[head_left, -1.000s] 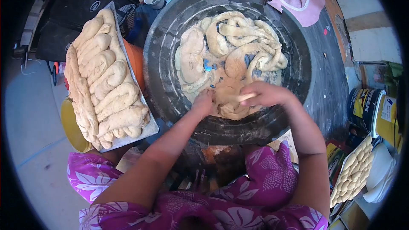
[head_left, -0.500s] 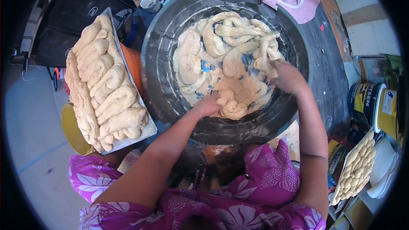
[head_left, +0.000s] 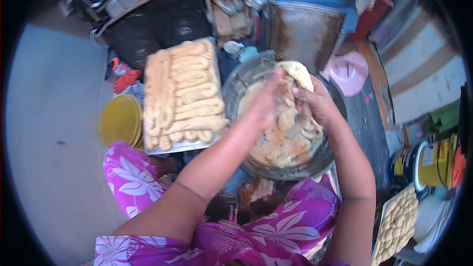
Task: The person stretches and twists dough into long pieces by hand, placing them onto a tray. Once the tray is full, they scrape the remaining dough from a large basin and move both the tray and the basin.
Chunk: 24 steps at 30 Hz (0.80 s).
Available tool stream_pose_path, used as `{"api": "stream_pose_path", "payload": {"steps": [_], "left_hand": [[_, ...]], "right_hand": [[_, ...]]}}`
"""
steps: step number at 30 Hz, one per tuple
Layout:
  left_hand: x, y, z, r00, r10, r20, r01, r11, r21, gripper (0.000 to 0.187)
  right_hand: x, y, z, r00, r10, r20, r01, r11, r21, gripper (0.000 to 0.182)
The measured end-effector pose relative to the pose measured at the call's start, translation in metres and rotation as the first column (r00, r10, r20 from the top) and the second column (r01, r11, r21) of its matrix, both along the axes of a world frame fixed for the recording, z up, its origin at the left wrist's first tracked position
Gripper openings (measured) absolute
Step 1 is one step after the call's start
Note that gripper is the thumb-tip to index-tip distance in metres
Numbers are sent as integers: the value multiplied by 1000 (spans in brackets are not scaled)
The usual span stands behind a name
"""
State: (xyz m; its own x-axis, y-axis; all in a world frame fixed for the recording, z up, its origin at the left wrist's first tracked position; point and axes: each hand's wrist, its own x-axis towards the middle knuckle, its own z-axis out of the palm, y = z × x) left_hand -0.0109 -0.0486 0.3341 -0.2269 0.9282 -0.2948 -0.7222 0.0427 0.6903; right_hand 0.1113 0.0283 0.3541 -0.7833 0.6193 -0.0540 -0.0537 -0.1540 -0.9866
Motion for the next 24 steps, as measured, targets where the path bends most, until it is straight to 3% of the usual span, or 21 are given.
{"api": "stream_pose_path", "payload": {"steps": [1, 2, 3, 4, 5, 7, 9, 10, 11, 12, 13, 14, 15, 17, 18, 20, 22, 24], "left_hand": [[0, 3, 0, 991, -106, 78, 102, 993, 51, 49], [0, 9, -8, 963, -222, 154, 207, 972, 108, 49], [-2, 21, -9, 964, -249, 92, 211, 929, 304, 49], [-4, 28, 11, 986, -161, 53, 146, 963, 225, 41], [-6, 32, 24, 987, -150, 61, 131, 962, 238, 41], [-14, 36, 39, 989, -139, -57, 146, 979, 144, 31], [-26, 23, 68, 992, -58, -111, 75, 984, 159, 28], [-30, 13, 81, 986, 7, -166, 20, 987, 162, 26], [-40, -3, 94, 988, 61, -143, -39, 988, 147, 26], [-60, -12, 94, 998, 21, -54, -11, 983, 182, 24], [-83, -19, 87, 995, 4, -103, 20, 972, 236, 23], [-105, -26, 81, 993, 19, -112, 2, 983, 184, 23], [-130, -33, 71, 988, 4, -151, 16, 992, 126, 23], [-181, -43, 54, 979, 4, -205, -10, 999, -32, 21], [-203, -50, 51, 976, -8, -218, -3, 999, -50, 22], [-244, -54, 50, 941, -65, -332, 16, 989, -149, 22], [-277, -56, 60, 741, -148, -655, -36, 966, -258, 25], [-301, -58, 81, 499, -223, -837, -84, 949, -303, 28]], "right_hand": [[-5, -2, 12, 999, 31, -15, -30, 999, 34, 33], [-7, -2, 18, 988, 60, 145, -76, 991, 110, 30], [-8, -4, 23, 949, 65, 308, -124, 976, 176, 28], [-9, -10, 23, 934, 50, 353, -136, 966, 221, 27], [-8, -16, 19, 930, 58, 363, -150, 961, 231, 27], [-6, -29, -5, 987, -128, 93, 112, 980, 165, 27], [-12, -56, -45, 924, -315, 219, 234, 916, 327, 24], [-9, -67, -82, 881, -311, 356, 203, 929, 309, 22], [-6, -74, -122, 869, -220, 442, 17, 908, 419, 24], [3, -88, -169, 841, -235, 488, -46, 866, 497, 27], [10, -106, -200, 872, -190, 450, -3, 920, 392, 29], [7, -120, -214, 903, -146, 405, 28, 959, 282, 31], [1, -128, -212, 902, -148, 405, 25, 956, 292, 31], [-7, -152, -202, 903, -57, 426, 23, 996, 85, 37], [-14, -159, -193, 900, -62, 431, 29, 996, 82, 37], [-32, -164, -167, 973, -66, 219, 115, 969, -218, 59], [-52, -163, -126, 989, 14, 146, 30, 956, -293, 60], [-84, -158, -89, 993, 93, 65, -64, 930, -362, 61]]}}
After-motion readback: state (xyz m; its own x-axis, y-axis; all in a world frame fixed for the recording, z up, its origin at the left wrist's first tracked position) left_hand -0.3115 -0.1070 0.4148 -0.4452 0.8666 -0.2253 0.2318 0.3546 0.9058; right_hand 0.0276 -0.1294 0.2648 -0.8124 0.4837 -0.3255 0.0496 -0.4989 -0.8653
